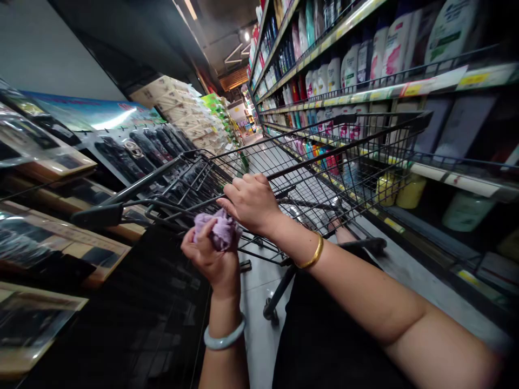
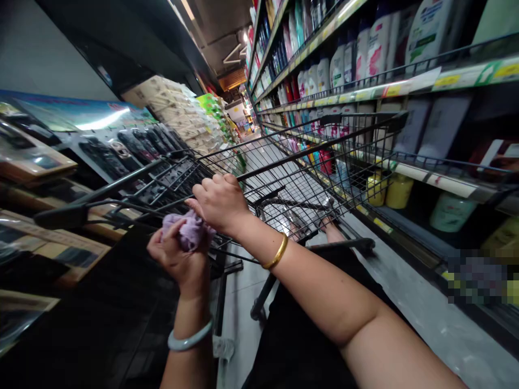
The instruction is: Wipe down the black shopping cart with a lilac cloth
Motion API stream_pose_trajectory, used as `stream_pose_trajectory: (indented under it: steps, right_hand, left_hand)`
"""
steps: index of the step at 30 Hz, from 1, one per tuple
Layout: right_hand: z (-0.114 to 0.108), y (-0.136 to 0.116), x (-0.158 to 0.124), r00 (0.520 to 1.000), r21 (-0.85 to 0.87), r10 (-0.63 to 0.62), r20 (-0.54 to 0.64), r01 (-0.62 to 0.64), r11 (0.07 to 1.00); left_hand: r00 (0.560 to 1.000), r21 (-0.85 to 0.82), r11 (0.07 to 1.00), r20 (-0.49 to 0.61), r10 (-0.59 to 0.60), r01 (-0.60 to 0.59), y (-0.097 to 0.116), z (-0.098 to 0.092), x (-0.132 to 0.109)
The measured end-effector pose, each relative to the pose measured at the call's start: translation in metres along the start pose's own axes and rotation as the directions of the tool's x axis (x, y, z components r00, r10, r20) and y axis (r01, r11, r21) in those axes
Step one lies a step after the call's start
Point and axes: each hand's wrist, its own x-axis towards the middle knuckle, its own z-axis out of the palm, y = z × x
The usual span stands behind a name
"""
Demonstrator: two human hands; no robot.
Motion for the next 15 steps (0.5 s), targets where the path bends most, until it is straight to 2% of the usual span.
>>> stream_pose_trajectory:
  steps: [2,3,5,7,9,12,15]
  right_hand:
    - [-0.001,0.001,-0.001,1.000,-0.008,-0.002,-0.002,0.002,1.000]
    - [-0.002,0.000,-0.001,1.000,-0.011,-0.007,-0.005,0.007,1.000]
    - [-0.003,-0.001,-0.002,1.000,-0.017,-0.012,-0.012,0.012,1.000]
    - [-0.003,-0.002,-0.004,1.000,-0.024,-0.014,-0.022,0.014,1.000]
    - [-0.003,-0.003,-0.006,0.999,-0.031,-0.019,-0.039,0.018,0.999]
    - [-0.004,-0.004,-0.008,0.998,-0.033,-0.024,-0.061,0.022,0.999]
    - [-0.005,-0.005,-0.009,0.998,-0.028,-0.024,-0.066,0.022,0.999]
  left_hand:
    - [0.999,0.005,1.000,0.049,0.017,-0.017,0.000,-0.002,-0.007]
    - [0.999,0.002,1.000,0.036,0.021,-0.021,0.001,-0.004,-0.004]
    - [0.997,-0.013,1.000,-0.075,0.020,-0.021,0.004,-0.012,0.010]
    - [0.975,-0.030,0.999,-0.221,0.018,-0.025,0.006,-0.019,0.031]
    - [0.958,-0.029,0.999,-0.284,0.036,-0.046,0.006,-0.023,0.046]
    - [0.974,0.014,1.000,-0.224,0.025,-0.022,0.004,-0.019,0.038]
    - [0.996,0.047,0.999,-0.085,0.025,-0.021,0.000,-0.011,0.000]
